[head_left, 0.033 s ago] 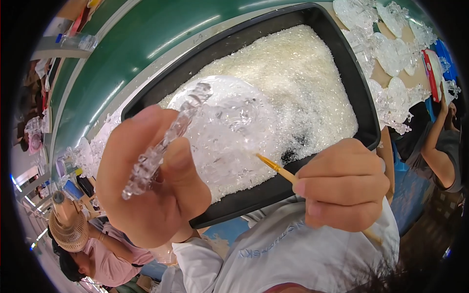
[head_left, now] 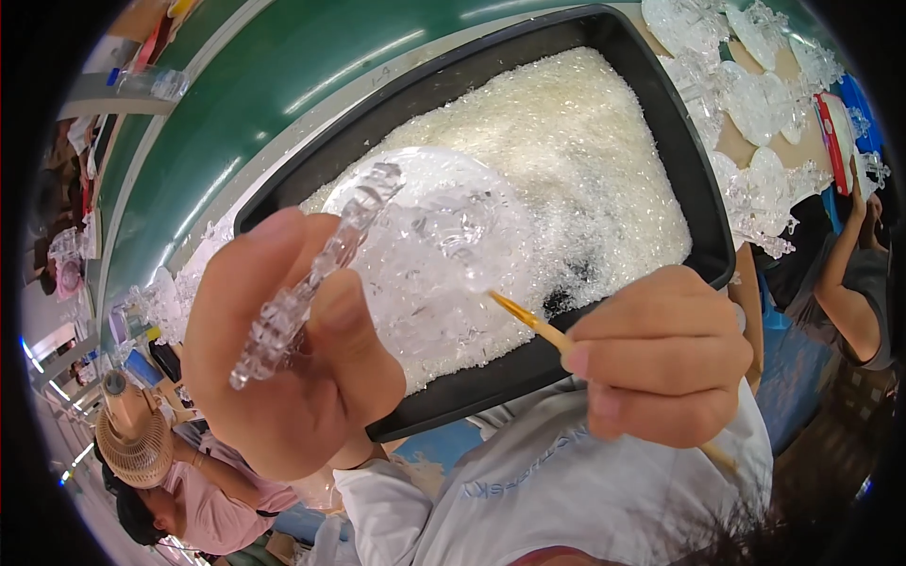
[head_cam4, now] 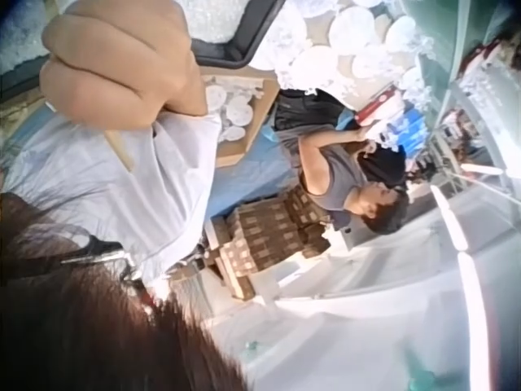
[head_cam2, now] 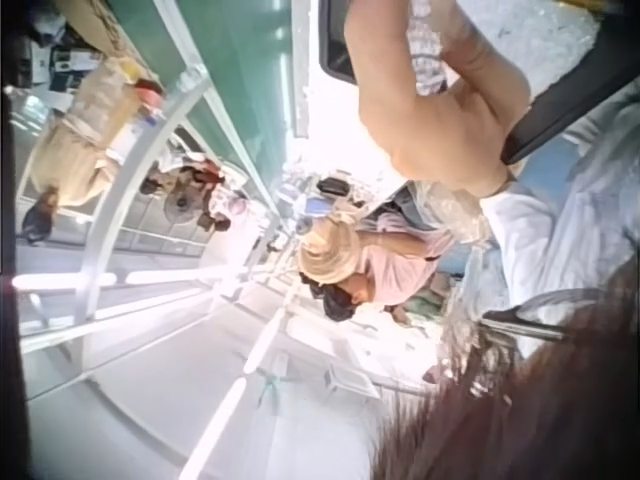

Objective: Applying granules and brushing clear plastic light fixture components on an assembly line.

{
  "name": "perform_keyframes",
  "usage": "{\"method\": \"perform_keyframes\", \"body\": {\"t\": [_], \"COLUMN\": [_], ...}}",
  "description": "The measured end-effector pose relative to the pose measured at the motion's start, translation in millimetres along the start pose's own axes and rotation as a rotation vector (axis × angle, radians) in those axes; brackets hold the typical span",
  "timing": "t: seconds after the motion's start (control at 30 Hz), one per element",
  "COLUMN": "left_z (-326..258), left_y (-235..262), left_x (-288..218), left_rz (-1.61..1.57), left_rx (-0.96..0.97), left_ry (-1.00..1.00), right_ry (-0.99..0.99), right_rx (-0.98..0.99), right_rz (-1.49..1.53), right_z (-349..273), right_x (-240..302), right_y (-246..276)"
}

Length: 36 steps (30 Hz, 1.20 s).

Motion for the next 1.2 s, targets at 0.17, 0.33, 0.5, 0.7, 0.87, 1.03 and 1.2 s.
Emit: {"method": "perform_keyframes", "body": {"t": [0.17, 0.33, 0.5, 0.7, 0.87, 1.03, 1.2], "left_z": [-4, -3, -6, -6, -7, -10, -11], "left_y": [3, 1, 2, 2, 3, 0, -2], "left_x": [-2, -3, -5, -6, -9, -8, -9], "left_rz": [0.074, 0.071, 0.108, 0.032, 0.008, 0.003, 0.022], "left_rx": [0.01, 0.073, 0.004, 0.048, 0.02, -0.013, -0.103], "left_ry": [-0.064, -0.123, -0.163, -0.141, -0.119, -0.142, -0.085], "right_ry": [-0.051, -0.077, -0.036, -0.041, -0.048, -0.056, -0.094], "right_rx": [0.039, -0.026, -0.024, -0.027, -0.074, -0.09, -0.068], "right_rz": [0.029, -0.032, 0.005, 0.012, -0.014, 0.013, 0.073], "right_z": [2, 2, 1, 0, -1, 1, -1], "right_x": [-1, -3, -2, -3, -4, -6, -6], "right_y": [-4, -2, -3, -3, -6, -6, -4]}}
Point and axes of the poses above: each hand's wrist, its own z-axis towards the middle knuckle, its own y-axis out of the back of the hand, x = y × z, the point moved 6 cm from there along z, towards the middle knuckle, and after that the axes turned 6 degrees about x, right-handed, at the moved point
